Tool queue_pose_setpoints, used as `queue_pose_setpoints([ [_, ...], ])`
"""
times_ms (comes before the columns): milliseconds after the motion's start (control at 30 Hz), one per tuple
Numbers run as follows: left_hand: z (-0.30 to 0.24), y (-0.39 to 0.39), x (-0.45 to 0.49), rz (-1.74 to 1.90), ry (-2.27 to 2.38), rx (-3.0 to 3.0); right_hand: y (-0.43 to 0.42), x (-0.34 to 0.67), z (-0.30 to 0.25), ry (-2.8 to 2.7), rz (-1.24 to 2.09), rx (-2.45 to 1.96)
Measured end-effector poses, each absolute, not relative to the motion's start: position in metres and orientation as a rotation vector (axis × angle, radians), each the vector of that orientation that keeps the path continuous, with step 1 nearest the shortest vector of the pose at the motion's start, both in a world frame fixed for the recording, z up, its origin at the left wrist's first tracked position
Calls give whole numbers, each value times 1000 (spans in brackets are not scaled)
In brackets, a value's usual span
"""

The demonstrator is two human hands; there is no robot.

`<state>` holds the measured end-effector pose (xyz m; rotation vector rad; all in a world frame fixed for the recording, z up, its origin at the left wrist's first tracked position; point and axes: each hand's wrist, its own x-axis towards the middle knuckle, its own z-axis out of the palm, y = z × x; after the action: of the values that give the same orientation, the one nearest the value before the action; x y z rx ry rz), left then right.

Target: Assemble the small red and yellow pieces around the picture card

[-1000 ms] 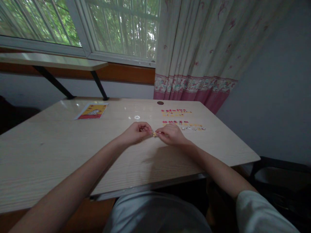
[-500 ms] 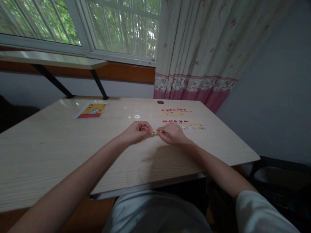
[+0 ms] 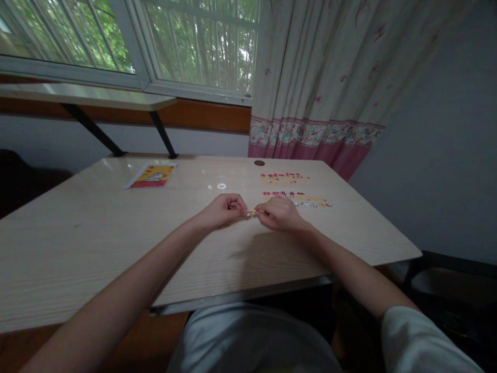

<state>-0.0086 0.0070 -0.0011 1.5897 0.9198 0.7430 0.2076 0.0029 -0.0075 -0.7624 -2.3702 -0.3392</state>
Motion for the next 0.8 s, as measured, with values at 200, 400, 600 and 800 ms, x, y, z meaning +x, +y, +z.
queue_pose_setpoints([
  [200,4,7,-12,799,965,1577,5,212,-6,-2331,-343,-722],
  [400,11,10,-31,709,1130,1866,13,232,-2,-2123,-324,-854],
  [600,13,13,-45,468,1097,2161,18,242,0,-1957,-341,-930],
  [800,8,17,-46,342,1026,2301,17,240,0,-1987,-362,-927],
])
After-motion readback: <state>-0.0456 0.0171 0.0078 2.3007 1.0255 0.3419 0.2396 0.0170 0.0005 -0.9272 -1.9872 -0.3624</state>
